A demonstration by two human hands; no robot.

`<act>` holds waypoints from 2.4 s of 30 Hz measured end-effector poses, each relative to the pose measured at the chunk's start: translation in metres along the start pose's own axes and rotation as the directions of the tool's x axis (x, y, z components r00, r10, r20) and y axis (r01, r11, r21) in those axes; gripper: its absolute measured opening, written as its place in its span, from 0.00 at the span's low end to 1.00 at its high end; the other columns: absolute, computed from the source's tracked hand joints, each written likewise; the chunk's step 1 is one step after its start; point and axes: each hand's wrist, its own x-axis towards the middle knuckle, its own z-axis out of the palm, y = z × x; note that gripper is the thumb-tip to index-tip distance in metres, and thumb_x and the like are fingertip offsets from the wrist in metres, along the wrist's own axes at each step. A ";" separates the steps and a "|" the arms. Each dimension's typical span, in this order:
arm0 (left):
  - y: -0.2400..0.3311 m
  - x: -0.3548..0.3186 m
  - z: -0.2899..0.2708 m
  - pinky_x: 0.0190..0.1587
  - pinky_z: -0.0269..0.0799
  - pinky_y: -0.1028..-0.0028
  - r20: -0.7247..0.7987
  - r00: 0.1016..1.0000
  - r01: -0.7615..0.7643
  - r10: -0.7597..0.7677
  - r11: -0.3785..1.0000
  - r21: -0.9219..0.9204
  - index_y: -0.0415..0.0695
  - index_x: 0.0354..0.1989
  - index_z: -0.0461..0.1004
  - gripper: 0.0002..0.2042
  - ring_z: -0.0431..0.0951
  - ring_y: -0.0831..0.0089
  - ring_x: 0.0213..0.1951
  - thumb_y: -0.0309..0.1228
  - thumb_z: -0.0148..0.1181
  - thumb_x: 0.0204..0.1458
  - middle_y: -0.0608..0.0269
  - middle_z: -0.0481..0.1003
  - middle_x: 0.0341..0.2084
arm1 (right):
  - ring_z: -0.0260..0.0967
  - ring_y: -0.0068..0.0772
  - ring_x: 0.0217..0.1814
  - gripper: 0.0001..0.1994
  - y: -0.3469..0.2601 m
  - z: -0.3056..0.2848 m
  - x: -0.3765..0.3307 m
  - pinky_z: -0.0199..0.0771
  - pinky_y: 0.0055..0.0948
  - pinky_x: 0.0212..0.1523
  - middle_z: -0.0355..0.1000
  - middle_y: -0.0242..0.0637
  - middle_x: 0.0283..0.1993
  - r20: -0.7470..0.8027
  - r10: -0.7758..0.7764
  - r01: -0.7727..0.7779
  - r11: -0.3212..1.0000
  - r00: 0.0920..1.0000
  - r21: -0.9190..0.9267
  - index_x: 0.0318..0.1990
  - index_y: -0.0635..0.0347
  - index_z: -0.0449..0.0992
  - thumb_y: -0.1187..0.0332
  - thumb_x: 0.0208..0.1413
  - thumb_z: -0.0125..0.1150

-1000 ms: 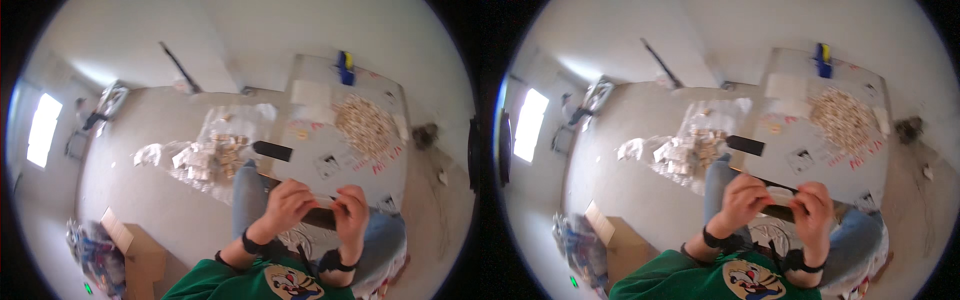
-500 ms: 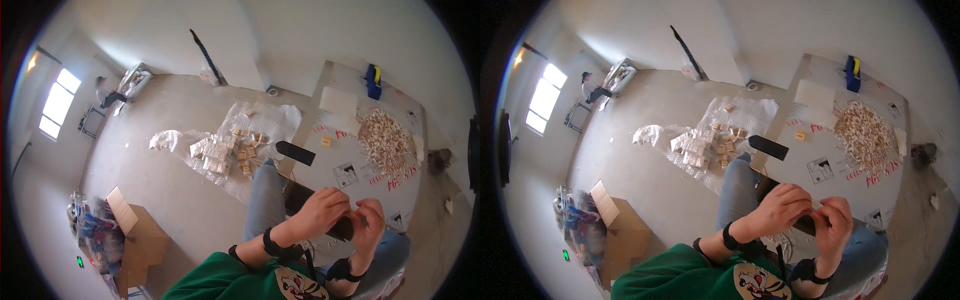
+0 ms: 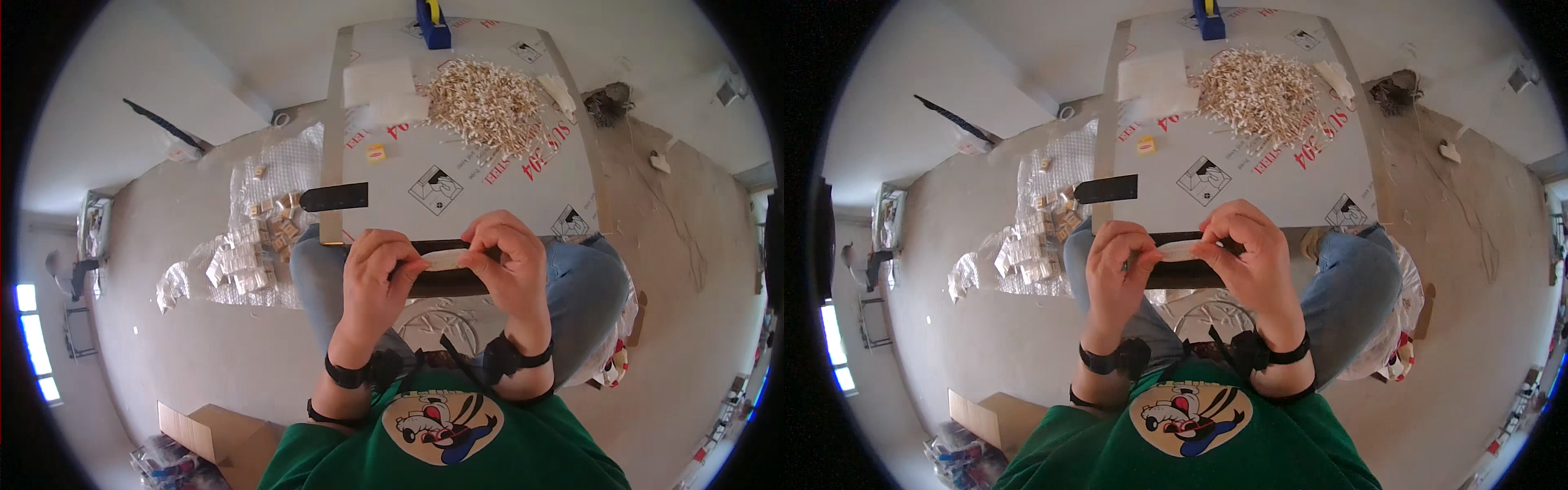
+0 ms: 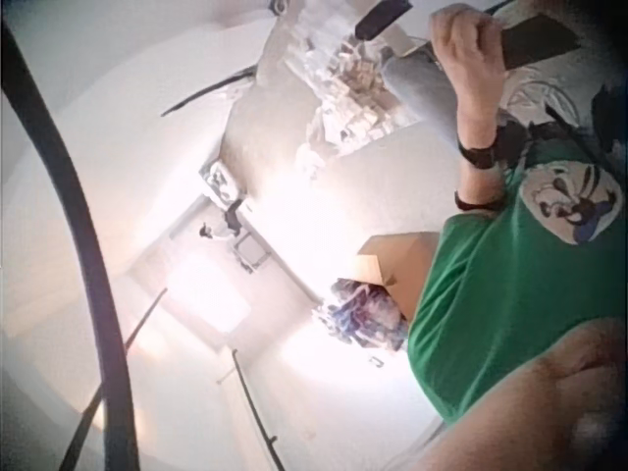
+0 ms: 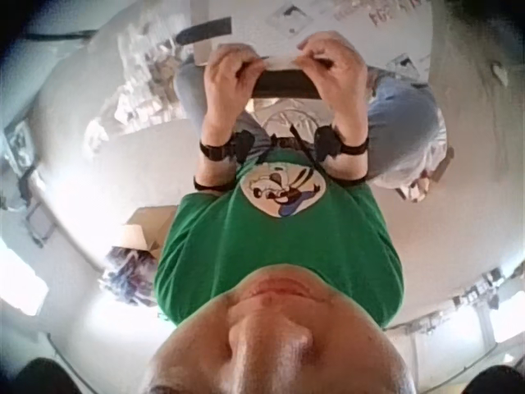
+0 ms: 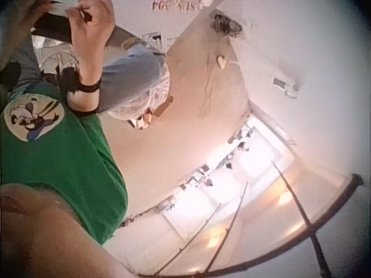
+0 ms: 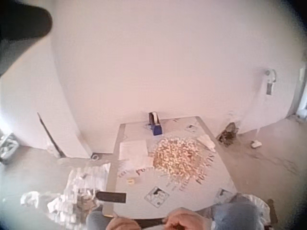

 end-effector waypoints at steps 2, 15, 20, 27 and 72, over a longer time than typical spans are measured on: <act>-0.002 -0.002 0.003 0.37 0.70 0.71 0.033 0.996 0.089 -0.087 0.993 -0.074 0.41 0.30 0.72 0.08 0.74 0.67 0.35 0.25 0.66 0.46 0.60 0.75 0.33 | 0.69 0.27 0.31 0.11 0.005 0.001 -0.001 0.68 0.24 0.33 0.71 0.36 0.30 -0.004 0.058 -0.058 0.998 0.998 0.027 0.26 0.64 0.72 0.74 0.43 0.71; -0.032 -0.008 0.054 0.44 0.71 0.80 0.182 0.847 0.511 -0.500 0.670 -0.538 0.37 0.50 0.71 0.13 0.74 0.82 0.40 0.19 0.58 0.56 0.66 0.75 0.38 | 0.68 0.17 0.34 0.09 0.043 0.021 0.002 0.72 0.18 0.33 0.71 0.29 0.35 0.013 0.445 -0.391 0.771 0.895 0.504 0.45 0.61 0.73 0.68 0.60 0.59; -0.091 -0.019 0.088 0.57 0.66 0.70 0.217 0.846 0.532 -0.487 0.737 -0.417 0.38 0.54 0.70 0.13 0.72 0.70 0.53 0.26 0.51 0.61 0.58 0.73 0.50 | 0.75 0.32 0.42 0.16 0.112 0.052 0.000 0.74 0.32 0.45 0.77 0.39 0.41 0.004 0.457 -0.451 0.875 0.889 0.174 0.45 0.63 0.77 0.62 0.54 0.63; -0.148 -0.048 0.140 0.58 0.62 0.67 0.312 0.783 0.622 -0.539 0.661 -0.420 0.33 0.53 0.67 0.18 0.70 0.64 0.54 0.36 0.45 0.66 0.51 0.71 0.51 | 0.76 0.42 0.41 0.10 0.199 0.079 -0.018 0.74 0.37 0.43 0.77 0.43 0.36 -0.221 0.392 -0.372 0.920 0.893 0.125 0.36 0.62 0.78 0.66 0.50 0.64; -0.183 -0.045 0.172 0.54 0.68 0.69 0.252 0.777 0.620 -0.577 0.631 -0.466 0.31 0.52 0.68 0.20 0.73 0.66 0.49 0.38 0.49 0.65 0.50 0.73 0.48 | 0.74 0.39 0.33 0.07 0.242 0.103 -0.015 0.72 0.37 0.35 0.75 0.42 0.29 -0.389 0.381 -0.343 0.924 0.839 0.166 0.34 0.60 0.76 0.66 0.57 0.58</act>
